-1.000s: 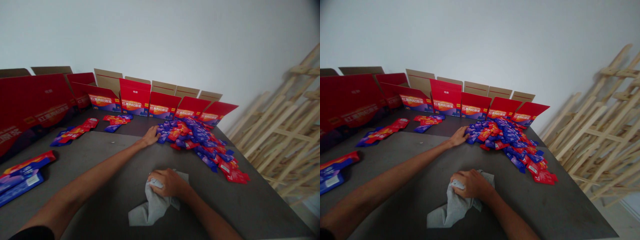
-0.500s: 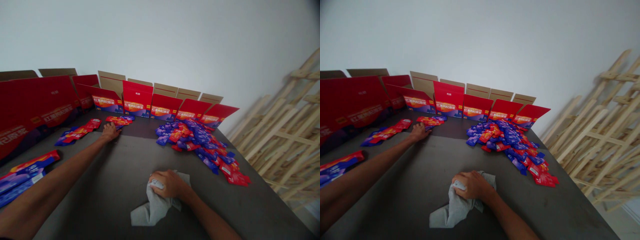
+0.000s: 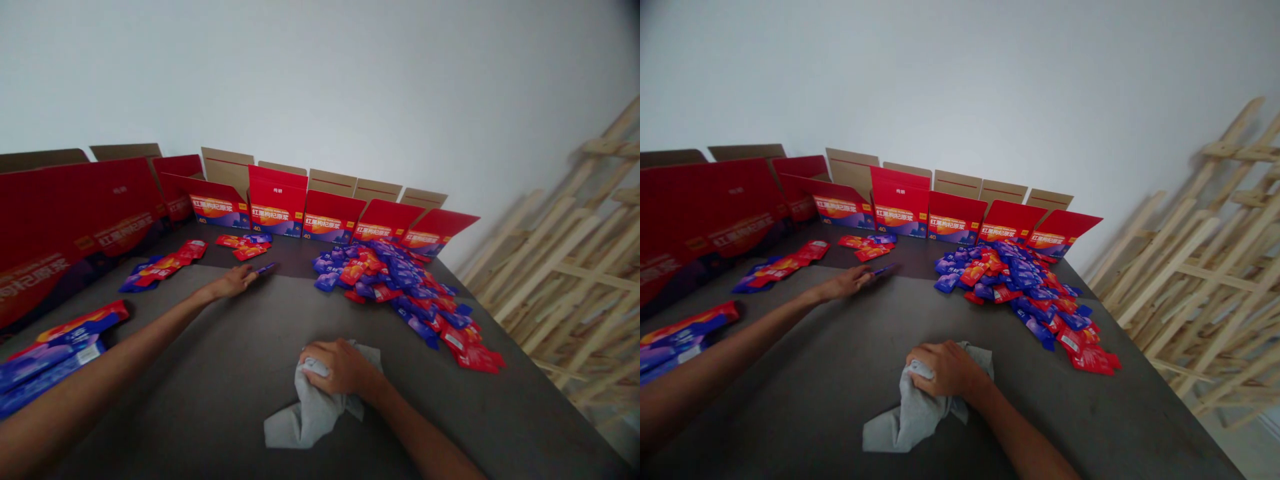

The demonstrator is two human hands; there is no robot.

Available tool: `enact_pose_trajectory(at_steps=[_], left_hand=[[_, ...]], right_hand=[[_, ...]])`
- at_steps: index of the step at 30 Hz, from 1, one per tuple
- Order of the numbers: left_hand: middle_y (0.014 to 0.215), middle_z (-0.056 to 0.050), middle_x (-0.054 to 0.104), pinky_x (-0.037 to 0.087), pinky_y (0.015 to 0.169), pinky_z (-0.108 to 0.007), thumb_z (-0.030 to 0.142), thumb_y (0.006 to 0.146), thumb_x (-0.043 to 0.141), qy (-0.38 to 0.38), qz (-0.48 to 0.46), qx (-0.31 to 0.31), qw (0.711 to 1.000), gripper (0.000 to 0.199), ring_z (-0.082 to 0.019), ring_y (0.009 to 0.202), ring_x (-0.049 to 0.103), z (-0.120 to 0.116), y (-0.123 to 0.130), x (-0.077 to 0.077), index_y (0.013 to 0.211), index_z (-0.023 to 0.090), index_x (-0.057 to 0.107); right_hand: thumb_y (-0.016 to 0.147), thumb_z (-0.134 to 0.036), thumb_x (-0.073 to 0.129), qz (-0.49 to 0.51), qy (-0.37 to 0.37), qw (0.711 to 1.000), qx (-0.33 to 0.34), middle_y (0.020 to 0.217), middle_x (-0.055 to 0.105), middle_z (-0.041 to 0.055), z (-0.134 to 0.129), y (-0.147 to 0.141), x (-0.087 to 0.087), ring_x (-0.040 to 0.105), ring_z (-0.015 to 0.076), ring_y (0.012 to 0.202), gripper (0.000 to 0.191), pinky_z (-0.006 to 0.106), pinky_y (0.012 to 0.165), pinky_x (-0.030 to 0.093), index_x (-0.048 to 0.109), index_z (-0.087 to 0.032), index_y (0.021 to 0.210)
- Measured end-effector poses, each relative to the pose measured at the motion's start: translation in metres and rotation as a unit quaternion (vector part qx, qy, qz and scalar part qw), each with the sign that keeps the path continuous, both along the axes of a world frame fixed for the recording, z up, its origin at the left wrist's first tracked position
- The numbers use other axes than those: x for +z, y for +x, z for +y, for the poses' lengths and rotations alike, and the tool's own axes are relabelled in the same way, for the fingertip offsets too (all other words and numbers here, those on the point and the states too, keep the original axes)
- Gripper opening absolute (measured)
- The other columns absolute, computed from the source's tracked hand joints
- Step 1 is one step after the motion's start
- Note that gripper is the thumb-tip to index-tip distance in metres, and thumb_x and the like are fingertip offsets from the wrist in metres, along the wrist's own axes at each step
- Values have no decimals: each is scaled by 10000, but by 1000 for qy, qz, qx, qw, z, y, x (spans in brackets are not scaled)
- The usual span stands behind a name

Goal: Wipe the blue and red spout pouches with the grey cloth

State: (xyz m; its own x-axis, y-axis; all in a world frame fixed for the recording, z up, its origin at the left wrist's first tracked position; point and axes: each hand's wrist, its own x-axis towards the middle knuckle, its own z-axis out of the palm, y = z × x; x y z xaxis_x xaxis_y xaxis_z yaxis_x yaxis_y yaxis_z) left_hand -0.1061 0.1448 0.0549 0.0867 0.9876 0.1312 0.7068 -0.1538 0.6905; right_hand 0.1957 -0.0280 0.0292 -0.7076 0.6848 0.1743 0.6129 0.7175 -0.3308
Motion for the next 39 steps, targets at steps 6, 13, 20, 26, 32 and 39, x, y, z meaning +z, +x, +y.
enact_pose_trajectory(at_steps=[6, 13, 20, 26, 32, 39], left_hand=[[1357, -104, 618, 379, 1058, -323, 532, 878, 476, -138, -112, -106, 978, 594, -278, 1276, 528, -88, 38, -9, 1340, 172, 576], [1242, -77, 676, 386, 1025, -337, 391, 930, 456, -302, -502, -119, 802, 550, -244, 1183, 573, -153, 92, -31, 1441, 186, 444], [1183, -80, 691, 344, 1069, -387, 305, 916, 542, -340, -599, -234, 686, 440, -256, 1178, 569, -171, 116, -36, 1333, 169, 564], [1350, -46, 619, 174, 1177, -409, 304, 927, 513, -367, -559, -230, 707, 398, -245, 1375, 404, -169, 110, -46, 1307, 233, 609], [1417, -52, 571, 117, 1199, -380, 281, 936, 514, -337, -573, -261, 700, 402, -227, 1417, 354, -171, 113, -42, 1323, 224, 605], [1248, -121, 671, 388, 1040, -411, 240, 959, 490, -358, -631, -227, 650, 496, -263, 1215, 577, -169, 112, -37, 1452, 207, 448]], right_hand=[[884, -274, 621, 19, 32, 999, -22, 1002, 708, 10, 1, 0, 1, 676, 171, 867, 199, 257, 744, 476, 618, -248, 1082], [908, -294, 592, 146, 144, 977, -56, 931, 683, 42, 2, -2, -3, 657, 162, 796, 148, 242, 682, 479, 629, -221, 1032], [887, -256, 610, 115, 149, 979, -76, 948, 686, 31, 0, -5, -4, 661, 166, 788, 162, 236, 625, 469, 630, -236, 1047], [936, -244, 552, 178, 146, 955, -188, 935, 676, 34, 9, 6, 4, 675, 175, 841, 102, 242, 705, 497, 611, -232, 1018], [941, -247, 548, 192, 140, 954, -182, 950, 675, 37, 13, 12, 9, 677, 172, 865, 103, 245, 748, 504, 600, -224, 1026], [856, -265, 656, 52, 92, 994, -5, 975, 697, -9, 3, 2, 4, 682, 158, 803, 197, 230, 661, 483, 618, -254, 1049]])
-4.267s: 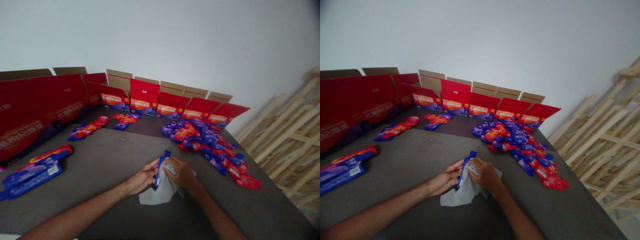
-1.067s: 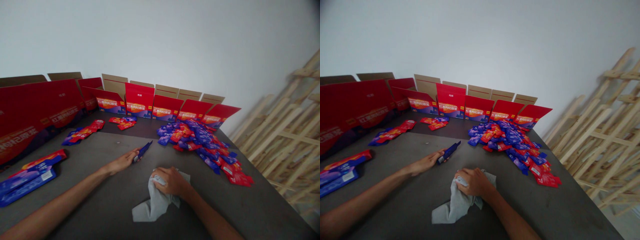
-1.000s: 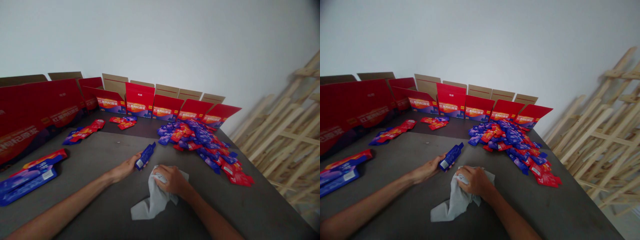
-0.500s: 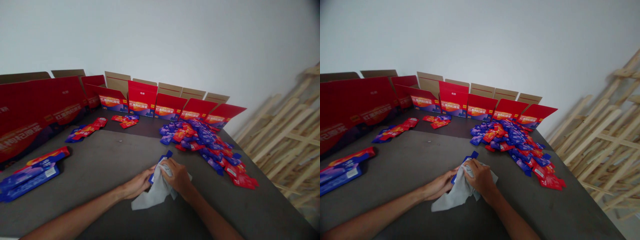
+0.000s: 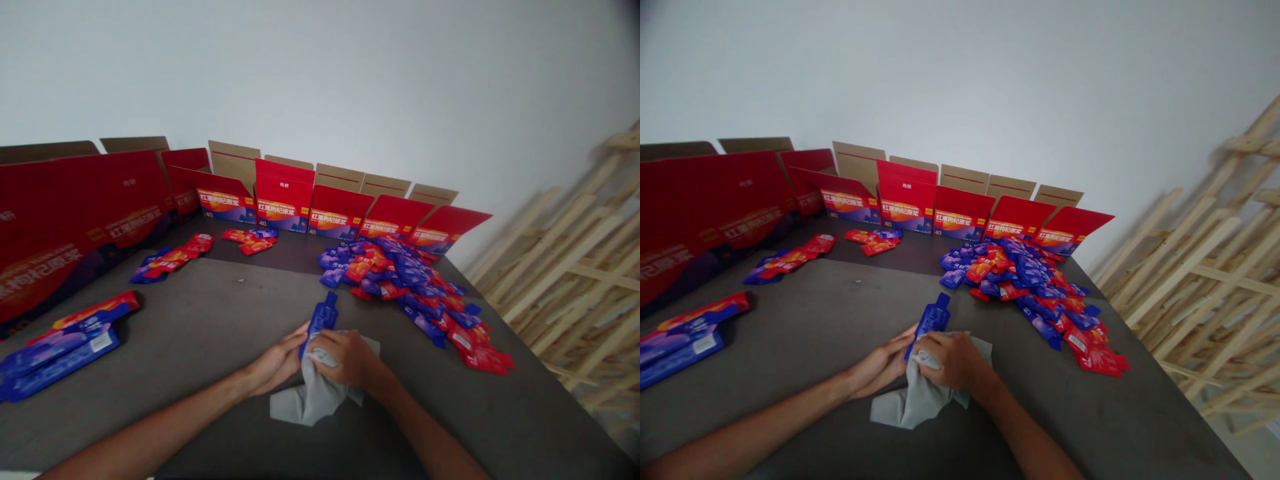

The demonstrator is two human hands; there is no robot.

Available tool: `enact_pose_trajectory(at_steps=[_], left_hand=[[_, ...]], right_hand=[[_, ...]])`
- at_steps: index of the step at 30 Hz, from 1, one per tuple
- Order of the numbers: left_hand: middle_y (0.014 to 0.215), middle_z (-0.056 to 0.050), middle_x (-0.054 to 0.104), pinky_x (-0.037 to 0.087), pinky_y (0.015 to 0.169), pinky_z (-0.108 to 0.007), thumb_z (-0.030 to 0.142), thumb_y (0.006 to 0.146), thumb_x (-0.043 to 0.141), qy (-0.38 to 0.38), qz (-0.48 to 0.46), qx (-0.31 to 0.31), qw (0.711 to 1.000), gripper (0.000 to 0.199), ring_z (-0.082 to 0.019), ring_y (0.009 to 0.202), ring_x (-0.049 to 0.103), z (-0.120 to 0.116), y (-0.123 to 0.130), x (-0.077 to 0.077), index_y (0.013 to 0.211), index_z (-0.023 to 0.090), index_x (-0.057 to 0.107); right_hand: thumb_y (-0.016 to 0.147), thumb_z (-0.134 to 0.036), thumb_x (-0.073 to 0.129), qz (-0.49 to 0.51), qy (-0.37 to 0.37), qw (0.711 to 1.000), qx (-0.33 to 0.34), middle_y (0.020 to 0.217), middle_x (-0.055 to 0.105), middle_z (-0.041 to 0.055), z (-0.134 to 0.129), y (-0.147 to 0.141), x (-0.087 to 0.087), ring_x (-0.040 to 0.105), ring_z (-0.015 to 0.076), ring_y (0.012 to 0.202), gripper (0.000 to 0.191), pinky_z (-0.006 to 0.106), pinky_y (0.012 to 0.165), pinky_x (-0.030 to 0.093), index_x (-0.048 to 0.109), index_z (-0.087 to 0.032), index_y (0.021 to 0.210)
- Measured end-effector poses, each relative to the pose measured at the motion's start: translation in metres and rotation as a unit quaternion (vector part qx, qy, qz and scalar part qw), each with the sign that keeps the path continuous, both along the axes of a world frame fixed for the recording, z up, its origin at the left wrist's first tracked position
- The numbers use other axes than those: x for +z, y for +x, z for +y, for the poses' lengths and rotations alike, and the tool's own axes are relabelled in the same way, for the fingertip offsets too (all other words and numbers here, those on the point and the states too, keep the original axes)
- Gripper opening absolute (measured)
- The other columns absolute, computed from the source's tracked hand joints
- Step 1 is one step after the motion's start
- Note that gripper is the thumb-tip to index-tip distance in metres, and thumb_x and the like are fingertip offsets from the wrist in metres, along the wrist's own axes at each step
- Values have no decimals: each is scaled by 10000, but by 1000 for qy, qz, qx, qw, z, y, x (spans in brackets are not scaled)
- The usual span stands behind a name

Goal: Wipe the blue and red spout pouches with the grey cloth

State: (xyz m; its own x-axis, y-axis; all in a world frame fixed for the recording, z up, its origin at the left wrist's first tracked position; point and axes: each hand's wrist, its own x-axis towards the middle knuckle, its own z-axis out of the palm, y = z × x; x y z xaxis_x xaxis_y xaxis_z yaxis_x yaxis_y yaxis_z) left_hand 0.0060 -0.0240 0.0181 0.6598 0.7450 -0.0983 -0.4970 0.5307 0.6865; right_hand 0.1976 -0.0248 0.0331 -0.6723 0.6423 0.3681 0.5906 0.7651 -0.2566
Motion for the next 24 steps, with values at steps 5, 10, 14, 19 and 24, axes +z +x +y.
enact_pose_trajectory(at_steps=[5, 10, 14, 19, 24], left_hand=[[1222, -124, 682, 407, 1016, -386, 206, 963, 480, -9, -6, 1, 1000, 455, -234, 1127, 625, 2, -1, -2, 1417, 189, 492], [1266, -110, 663, 387, 1042, -384, 202, 953, 500, -6, 16, -36, 999, 430, -226, 1119, 626, 0, -1, 2, 1381, 205, 539], [1251, -111, 669, 417, 999, -364, 205, 950, 506, -6, 19, -34, 999, 421, -215, 1051, 649, -1, -1, 3, 1368, 205, 552], [1290, -122, 638, 452, 951, -374, 240, 963, 492, -19, -1, -8, 1000, 451, -230, 1069, 640, 2, -3, -1, 1414, 223, 494], [1270, -121, 647, 439, 968, -368, 242, 963, 491, -21, -10, -2, 1000, 462, -231, 1102, 625, 4, -4, -5, 1425, 223, 478]], right_hand=[[860, -246, 641, 4, 25, 998, -54, 985, 699, 10, 0, -3, -2, 680, 167, 826, 193, 234, 670, 485, 625, -246, 1052], [920, -220, 567, 110, 38, 981, -156, 985, 689, 26, 6, 4, 2, 679, 158, 867, 129, 227, 733, 502, 611, -228, 1041], [926, -219, 560, 119, 28, 981, -150, 981, 687, 31, 8, 8, 5, 682, 161, 876, 113, 235, 757, 509, 604, -223, 1030], [876, -245, 633, 11, 5, 999, -39, 982, 690, 7, 3, 4, 4, 684, 155, 845, 182, 219, 688, 501, 612, -242, 1057], [853, -247, 662, -21, 5, 999, -40, 962, 698, 5, 0, -2, 0, 684, 164, 808, 191, 221, 667, 497, 626, -246, 1041]])
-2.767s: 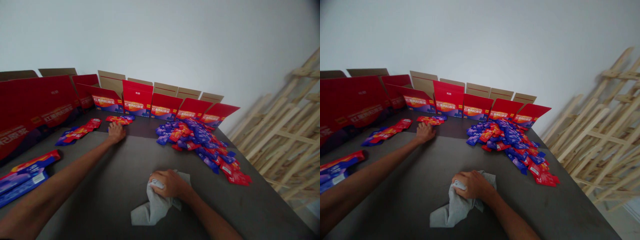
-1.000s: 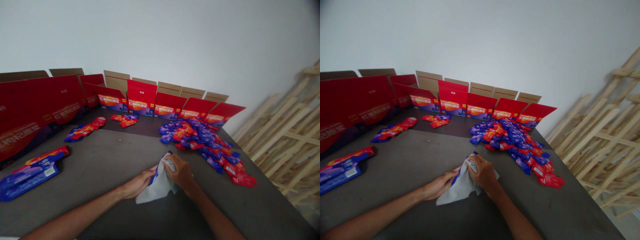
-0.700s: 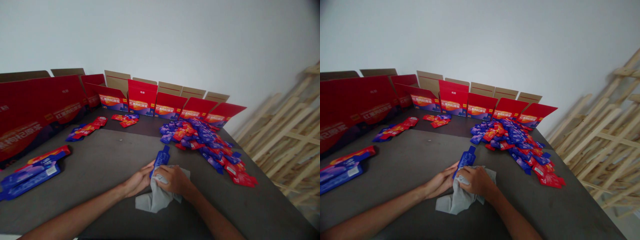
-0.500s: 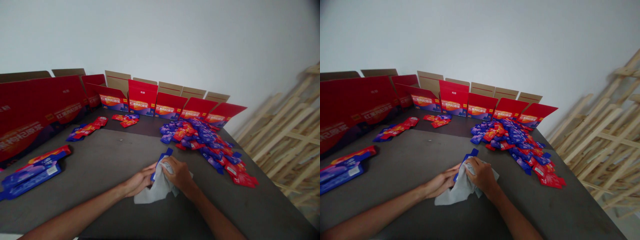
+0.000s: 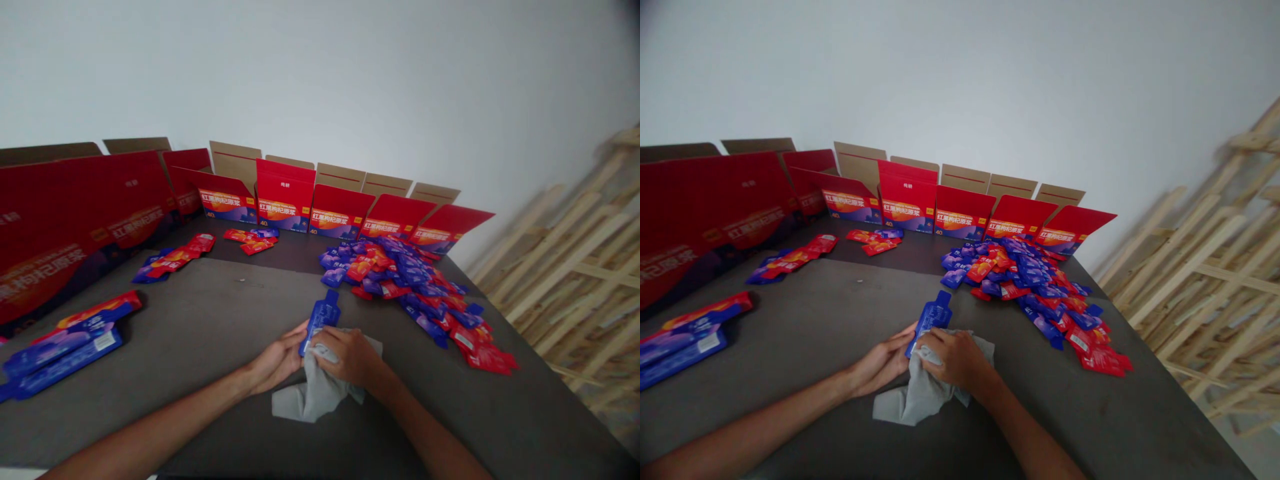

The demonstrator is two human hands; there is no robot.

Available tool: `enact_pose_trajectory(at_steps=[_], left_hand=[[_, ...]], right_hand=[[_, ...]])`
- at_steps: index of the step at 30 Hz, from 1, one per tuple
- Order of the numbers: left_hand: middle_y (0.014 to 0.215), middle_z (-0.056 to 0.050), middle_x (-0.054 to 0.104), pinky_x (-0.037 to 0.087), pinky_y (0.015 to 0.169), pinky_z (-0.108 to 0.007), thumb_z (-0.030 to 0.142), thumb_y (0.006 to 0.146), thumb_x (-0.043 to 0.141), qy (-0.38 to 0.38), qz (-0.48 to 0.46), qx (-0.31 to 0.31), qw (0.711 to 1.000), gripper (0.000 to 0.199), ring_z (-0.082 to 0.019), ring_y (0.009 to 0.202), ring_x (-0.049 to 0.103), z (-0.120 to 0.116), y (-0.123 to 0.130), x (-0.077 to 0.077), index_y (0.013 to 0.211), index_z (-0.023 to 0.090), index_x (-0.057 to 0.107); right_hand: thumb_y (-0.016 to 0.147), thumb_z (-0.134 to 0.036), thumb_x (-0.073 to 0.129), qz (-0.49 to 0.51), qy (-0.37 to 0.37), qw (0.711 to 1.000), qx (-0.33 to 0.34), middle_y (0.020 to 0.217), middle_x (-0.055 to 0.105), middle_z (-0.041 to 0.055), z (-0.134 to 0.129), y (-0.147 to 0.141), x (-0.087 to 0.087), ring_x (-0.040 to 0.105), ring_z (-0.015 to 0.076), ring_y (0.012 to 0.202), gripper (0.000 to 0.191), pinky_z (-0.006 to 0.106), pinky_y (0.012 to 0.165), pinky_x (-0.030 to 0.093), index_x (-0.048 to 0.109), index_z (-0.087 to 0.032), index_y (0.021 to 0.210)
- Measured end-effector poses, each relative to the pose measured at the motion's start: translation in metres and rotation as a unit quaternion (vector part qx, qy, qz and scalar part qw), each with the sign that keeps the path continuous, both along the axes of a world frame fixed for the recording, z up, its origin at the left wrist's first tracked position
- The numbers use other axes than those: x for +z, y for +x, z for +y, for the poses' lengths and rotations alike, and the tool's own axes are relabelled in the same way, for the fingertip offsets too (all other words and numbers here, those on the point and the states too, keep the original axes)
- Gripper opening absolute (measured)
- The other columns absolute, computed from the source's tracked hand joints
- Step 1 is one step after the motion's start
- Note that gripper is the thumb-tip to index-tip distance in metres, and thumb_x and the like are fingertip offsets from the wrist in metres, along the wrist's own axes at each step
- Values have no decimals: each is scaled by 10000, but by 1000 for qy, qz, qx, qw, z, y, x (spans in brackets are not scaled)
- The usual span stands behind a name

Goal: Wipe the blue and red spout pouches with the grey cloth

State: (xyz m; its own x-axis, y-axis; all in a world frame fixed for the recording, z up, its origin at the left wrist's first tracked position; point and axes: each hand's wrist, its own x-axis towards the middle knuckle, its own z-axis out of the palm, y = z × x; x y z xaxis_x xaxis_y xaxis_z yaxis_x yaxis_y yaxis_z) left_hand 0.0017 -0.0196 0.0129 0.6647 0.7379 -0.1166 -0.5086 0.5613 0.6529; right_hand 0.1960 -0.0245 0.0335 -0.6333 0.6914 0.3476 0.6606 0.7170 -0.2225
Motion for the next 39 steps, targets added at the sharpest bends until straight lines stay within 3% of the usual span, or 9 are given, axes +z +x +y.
enact_pose_trajectory(at_steps=[5, 8, 15, 18, 26, 29, 35, 39], left_hand=[[1281, -117, 647, 425, 968, -368, 232, 958, 496, -2, 20, -15, 1000, 478, -235, 1093, 627, -1, 0, 2, 1435, 224, 471], [1271, -111, 655, 425, 948, -351, 232, 950, 510, -5, 28, -17, 999, 496, -233, 1080, 628, -2, 0, 3, 1443, 228, 463], [1273, -122, 636, 457, 904, -355, 243, 965, 478, -10, -2, 6, 1000, 462, -223, 1041, 633, -1, 0, 0, 1426, 221, 478], [1258, -123, 642, 451, 912, -357, 257, 965, 482, -4, -5, 5, 1000, 468, -231, 1062, 625, 1, 0, -2, 1431, 220, 470], [1252, -123, 660, 433, 905, -344, 234, 954, 502, -6, 5, -15, 1000, 500, -229, 1050, 637, 0, 0, -2, 1451, 215, 450], [1281, -125, 645, 425, 921, -354, 244, 949, 511, -6, -4, -22, 1000, 508, -243, 1083, 627, -1, 0, -1, 1452, 217, 450], [1281, -122, 637, 398, 988, -344, 230, 949, 505, -13, -14, 8, 1000, 458, -218, 1109, 608, 0, 1, -1, 1407, 198, 505], [1271, -119, 640, 399, 989, -345, 238, 956, 494, -17, -14, 18, 1000, 461, -216, 1105, 604, 1, 0, -1, 1415, 201, 493]], right_hand=[[889, -191, 606, 97, 20, 989, -106, 1021, 694, 36, 6, 5, 1, 688, 180, 886, 172, 250, 757, 523, 605, -228, 1058], [913, -200, 577, 127, 18, 984, -125, 1036, 693, 48, 9, 10, 2, 691, 181, 897, 149, 258, 789, 524, 597, -225, 1059], [890, -254, 627, 29, -29, 999, 0, 998, 700, 22, 2, 7, 6, 688, 170, 871, 184, 231, 723, 514, 617, -242, 1073], [876, -274, 641, 3, -27, 999, 22, 968, 700, 12, 0, 5, 5, 687, 156, 821, 190, 215, 679, 508, 625, -249, 1064], [915, -217, 568, 117, 21, 985, -124, 1014, 689, 50, 9, 11, 5, 690, 187, 891, 138, 258, 761, 527, 603, -227, 1048], [921, -221, 559, 121, 7, 988, -98, 1010, 691, 48, 10, 15, 7, 689, 181, 899, 128, 257, 769, 529, 604, -226, 1041], [867, -241, 642, 13, -36, 999, 11, 989, 705, 15, 4, 15, 10, 693, 151, 841, 189, 207, 682, 502, 631, -240, 1055], [857, -236, 658, 6, -32, 999, 13, 966, 711, 7, 2, 12, 8, 695, 146, 823, 188, 201, 664, 496, 637, -247, 1043]])
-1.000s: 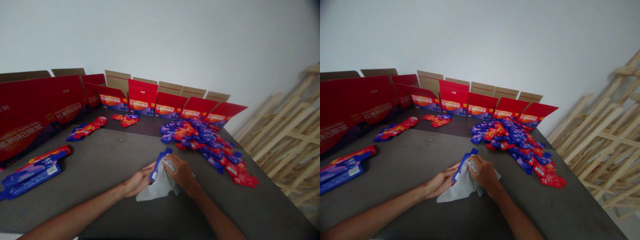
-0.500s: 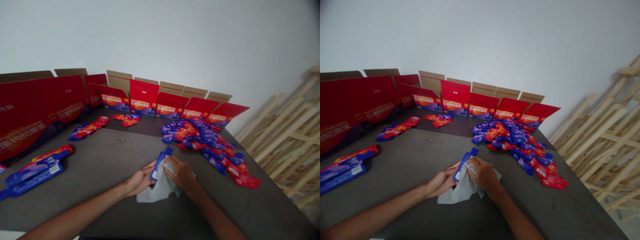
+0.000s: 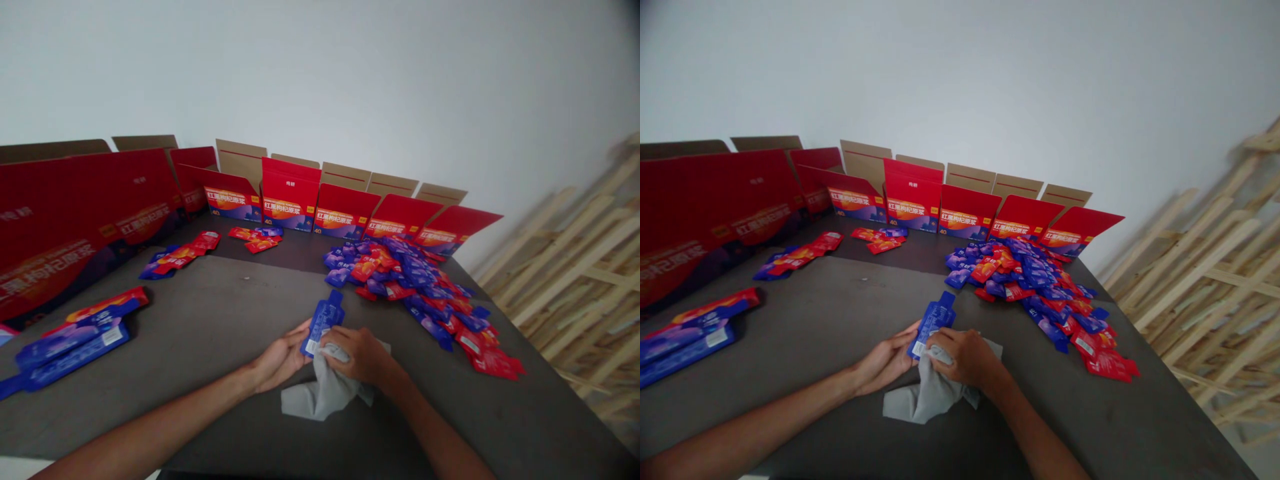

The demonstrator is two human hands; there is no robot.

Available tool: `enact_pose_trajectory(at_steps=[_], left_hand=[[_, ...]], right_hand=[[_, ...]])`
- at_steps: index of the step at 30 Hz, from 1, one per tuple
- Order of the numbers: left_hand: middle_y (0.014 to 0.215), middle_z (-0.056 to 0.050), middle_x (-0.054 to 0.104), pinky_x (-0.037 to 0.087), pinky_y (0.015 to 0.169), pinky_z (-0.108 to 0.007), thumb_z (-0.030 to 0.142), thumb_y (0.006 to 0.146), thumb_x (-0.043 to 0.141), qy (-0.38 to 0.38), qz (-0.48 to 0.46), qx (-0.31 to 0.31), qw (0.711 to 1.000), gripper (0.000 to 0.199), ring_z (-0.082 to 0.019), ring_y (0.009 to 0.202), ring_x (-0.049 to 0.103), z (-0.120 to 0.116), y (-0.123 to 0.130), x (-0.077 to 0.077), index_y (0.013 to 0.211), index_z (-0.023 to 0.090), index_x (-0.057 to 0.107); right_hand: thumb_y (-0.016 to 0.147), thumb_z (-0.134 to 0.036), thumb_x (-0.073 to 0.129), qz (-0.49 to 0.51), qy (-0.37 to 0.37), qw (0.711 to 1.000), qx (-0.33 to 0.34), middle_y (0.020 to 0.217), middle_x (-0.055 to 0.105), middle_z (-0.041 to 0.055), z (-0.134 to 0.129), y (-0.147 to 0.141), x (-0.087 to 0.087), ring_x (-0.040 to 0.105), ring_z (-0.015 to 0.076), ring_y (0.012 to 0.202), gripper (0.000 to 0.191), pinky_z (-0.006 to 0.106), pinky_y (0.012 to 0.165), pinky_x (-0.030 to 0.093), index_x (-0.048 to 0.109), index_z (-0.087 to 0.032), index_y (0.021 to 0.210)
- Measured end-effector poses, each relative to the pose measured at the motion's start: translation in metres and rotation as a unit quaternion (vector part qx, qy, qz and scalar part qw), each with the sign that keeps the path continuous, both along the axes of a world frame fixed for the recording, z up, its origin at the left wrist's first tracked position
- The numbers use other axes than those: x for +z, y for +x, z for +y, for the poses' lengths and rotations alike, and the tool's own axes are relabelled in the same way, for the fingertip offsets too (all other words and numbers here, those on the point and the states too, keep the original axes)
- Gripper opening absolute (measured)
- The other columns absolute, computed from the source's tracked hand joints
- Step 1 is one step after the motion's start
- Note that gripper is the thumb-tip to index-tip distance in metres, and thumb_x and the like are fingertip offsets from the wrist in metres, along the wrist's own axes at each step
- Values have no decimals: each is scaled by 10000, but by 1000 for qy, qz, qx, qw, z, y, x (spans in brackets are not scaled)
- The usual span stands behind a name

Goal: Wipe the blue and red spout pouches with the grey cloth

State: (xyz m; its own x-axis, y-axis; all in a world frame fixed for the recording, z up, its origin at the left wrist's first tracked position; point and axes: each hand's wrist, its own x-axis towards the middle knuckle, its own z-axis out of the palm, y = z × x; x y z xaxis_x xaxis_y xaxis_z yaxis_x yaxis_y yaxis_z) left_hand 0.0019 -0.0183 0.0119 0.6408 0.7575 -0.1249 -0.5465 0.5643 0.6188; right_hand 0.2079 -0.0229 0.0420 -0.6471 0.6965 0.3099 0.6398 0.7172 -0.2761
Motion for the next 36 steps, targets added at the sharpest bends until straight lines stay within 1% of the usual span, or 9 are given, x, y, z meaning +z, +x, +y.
enact_pose_trajectory(at_steps=[6, 9, 11, 16, 18, 25, 28, 31, 36], left_hand=[[1247, -114, 657, 406, 964, -321, 196, 945, 508, -7, 3, -13, 1000, 459, -199, 1054, 620, -3, 2, 2, 1404, 183, 509], [1264, -110, 653, 385, 986, -320, 190, 937, 521, -5, 8, -19, 1000, 466, -201, 1076, 614, -5, 2, 4, 1403, 181, 513], [1279, -112, 645, 379, 996, -335, 203, 939, 521, -2, 3, -23, 1000, 480, -212, 1091, 611, -5, 3, 4, 1418, 187, 497], [1286, -112, 639, 366, 1021, -337, 213, 949, 501, 0, -6, -6, 1000, 465, -211, 1121, 597, -3, 2, 3, 1413, 183, 499], [1270, -111, 647, 371, 1007, -326, 205, 948, 499, 0, -5, 7, 1000, 459, -203, 1105, 598, -2, 2, 1, 1406, 175, 507], [1190, -110, 678, 397, 931, -333, 205, 948, 500, 2, -2, 1, 1000, 470, -206, 985, 627, -2, 3, -1, 1417, 177, 496], [1181, -104, 681, 394, 925, -328, 198, 947, 500, 6, 4, -3, 1000, 463, -198, 971, 625, -3, 4, 1, 1410, 181, 505], [1217, -103, 668, 387, 954, -340, 199, 948, 492, 1, -2, 1, 1000, 467, -206, 1025, 616, -4, 4, 3, 1416, 192, 497], [1211, -103, 669, 383, 977, -335, 195, 955, 474, 7, -7, 19, 1000, 430, -199, 1053, 607, -3, 3, 5, 1381, 183, 534]], right_hand=[[920, -233, 566, 98, 42, 989, -103, 1003, 697, 40, 9, 5, -3, 691, 172, 875, 126, 246, 753, 524, 613, -226, 1037], [930, -238, 550, 129, 55, 982, -126, 990, 691, 43, 11, 8, -2, 689, 176, 882, 117, 255, 770, 530, 610, -224, 1029], [924, -239, 558, 121, 44, 986, -108, 1000, 691, 42, 11, 9, -1, 687, 172, 885, 122, 251, 768, 531, 611, -223, 1033], [890, -249, 620, 32, -9, 999, -10, 1016, 696, 20, 5, 5, -1, 687, 156, 870, 173, 224, 727, 515, 624, -238, 1062], [881, -256, 634, 10, -11, 1000, 0, 1001, 699, 11, 3, 2, -3, 688, 159, 862, 183, 223, 708, 508, 627, -248, 1064], [928, -237, 563, 83, 18, 991, -104, 1017, 691, 45, 8, 5, -3, 685, 181, 877, 129, 249, 737, 509, 609, -228, 1048], [927, -231, 560, 103, 25, 988, -111, 1024, 686, 39, 11, 8, -2, 684, 179, 888, 127, 254, 751, 512, 603, -230, 1047], [908, -224, 591, 83, 7, 994, -64, 1028, 688, 28, 9, 8, 0, 682, 174, 904, 143, 248, 765, 508, 607, -230, 1049], [848, -237, 668, 1, -31, 999, 19, 972, 703, -1, 2, 6, 3, 691, 169, 832, 195, 226, 671, 485, 629, -243, 1039]])
